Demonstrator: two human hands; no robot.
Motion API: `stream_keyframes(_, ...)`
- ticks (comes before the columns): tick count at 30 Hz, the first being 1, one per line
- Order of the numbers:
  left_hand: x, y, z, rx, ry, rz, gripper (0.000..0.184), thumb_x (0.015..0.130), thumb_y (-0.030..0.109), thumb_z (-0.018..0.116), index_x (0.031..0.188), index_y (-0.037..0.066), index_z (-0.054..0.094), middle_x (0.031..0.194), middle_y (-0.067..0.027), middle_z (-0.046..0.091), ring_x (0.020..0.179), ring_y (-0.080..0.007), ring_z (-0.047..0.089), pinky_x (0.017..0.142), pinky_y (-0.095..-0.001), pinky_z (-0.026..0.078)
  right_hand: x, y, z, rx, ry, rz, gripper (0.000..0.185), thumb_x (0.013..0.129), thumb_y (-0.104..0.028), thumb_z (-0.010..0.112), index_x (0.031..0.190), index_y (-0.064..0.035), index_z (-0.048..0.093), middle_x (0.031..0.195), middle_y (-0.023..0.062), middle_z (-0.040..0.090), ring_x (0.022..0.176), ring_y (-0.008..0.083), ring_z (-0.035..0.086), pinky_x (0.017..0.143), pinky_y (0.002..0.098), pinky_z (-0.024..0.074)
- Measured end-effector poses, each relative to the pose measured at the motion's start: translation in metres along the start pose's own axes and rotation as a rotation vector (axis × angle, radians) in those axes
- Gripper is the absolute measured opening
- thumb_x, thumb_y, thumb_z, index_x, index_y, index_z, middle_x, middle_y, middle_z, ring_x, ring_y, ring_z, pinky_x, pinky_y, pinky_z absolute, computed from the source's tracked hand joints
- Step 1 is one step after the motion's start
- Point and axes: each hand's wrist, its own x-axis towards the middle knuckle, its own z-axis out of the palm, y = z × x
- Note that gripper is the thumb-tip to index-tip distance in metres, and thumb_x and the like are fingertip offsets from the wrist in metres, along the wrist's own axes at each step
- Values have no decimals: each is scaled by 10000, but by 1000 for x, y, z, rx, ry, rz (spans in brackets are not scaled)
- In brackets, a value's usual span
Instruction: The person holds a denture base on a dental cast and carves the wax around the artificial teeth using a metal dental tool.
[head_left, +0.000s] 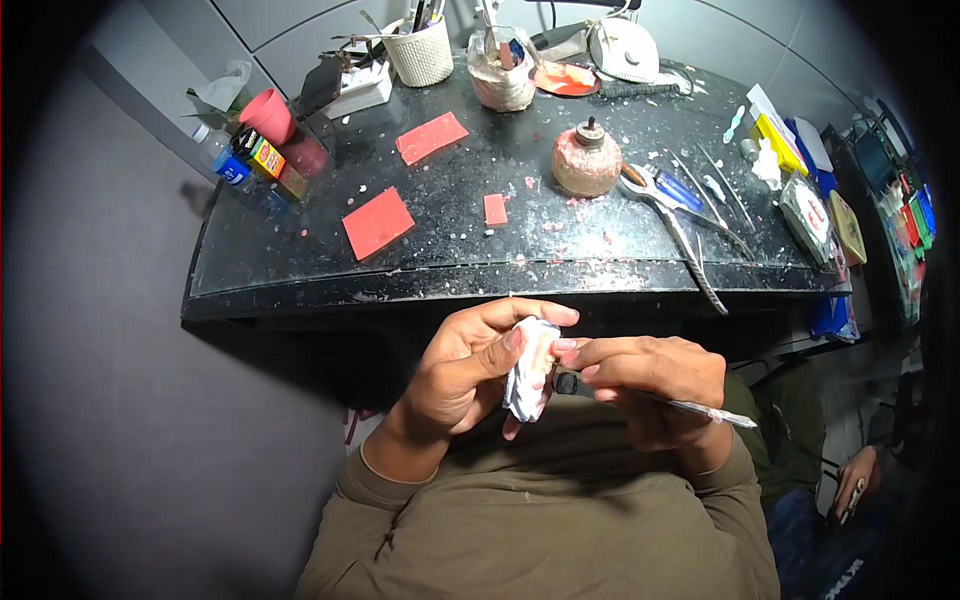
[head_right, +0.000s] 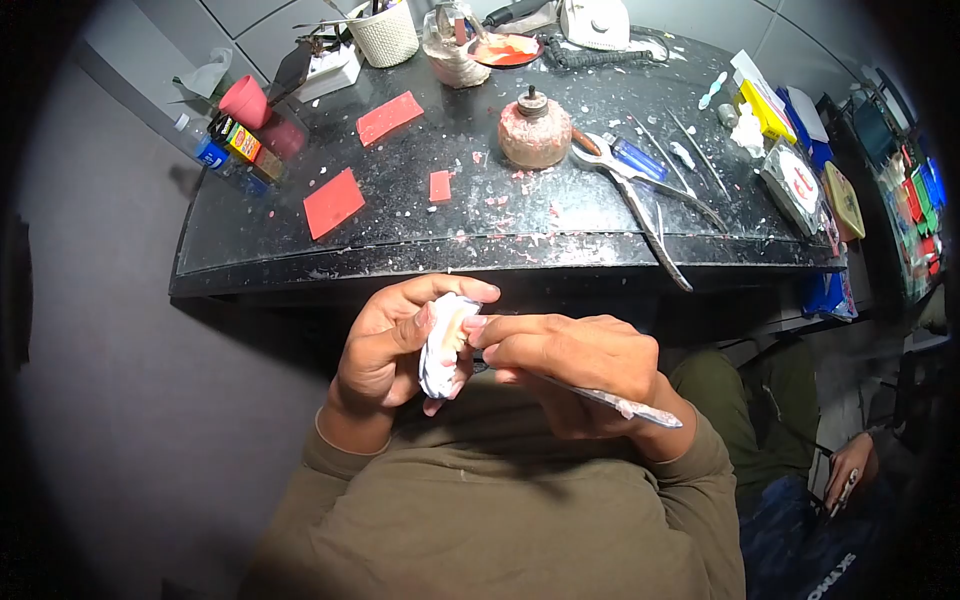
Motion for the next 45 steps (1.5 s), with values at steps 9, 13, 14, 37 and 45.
stream_keyframes(9,0,0,0,-6,10,-7,561,1009,293,589,1333,-150,474,944,-179,659,622,-196,667,425,-267,541,3,-3,2,-38,4,8,158,819,59,721,963,-1,700,972,157,745,780,249,746,614,294,580)
stream_keyframes(13,0,-2,-1,-10,5,-1,561,1012,295,585,1338,-147,470,948,-180,657,620,-200,672,410,-262,536,3,-3,-1,-44,-21,30,158,811,63,722,956,5,701,976,160,747,789,251,749,622,295,584)
stream_keyframes(14,0,-2,-2,-23,-2,-4,565,1011,296,586,1340,-147,467,949,-182,657,620,-203,675,401,-261,533,3,-3,-1,-6,-24,39,156,810,64,723,953,7,701,978,163,748,792,252,751,626,297,586)
stream_keyframes(37,4,-16,-6,498,73,613,328,931,-12,673,1180,-18,458,1185,-212,618,1150,-259,630,1033,-405,498,-19,23,-5,251,349,-89,221,969,-96,658,1059,49,517,875,201,665,770,343,748,695,437,645)
stream_keyframes(45,3,-19,-5,550,53,681,320,933,-36,658,1167,3,442,1206,-240,621,1169,-269,629,1021,-392,510,3,2,2,-107,88,-185,291,831,63,738,1087,58,600,1060,286,700,1015,393,721,834,430,611)
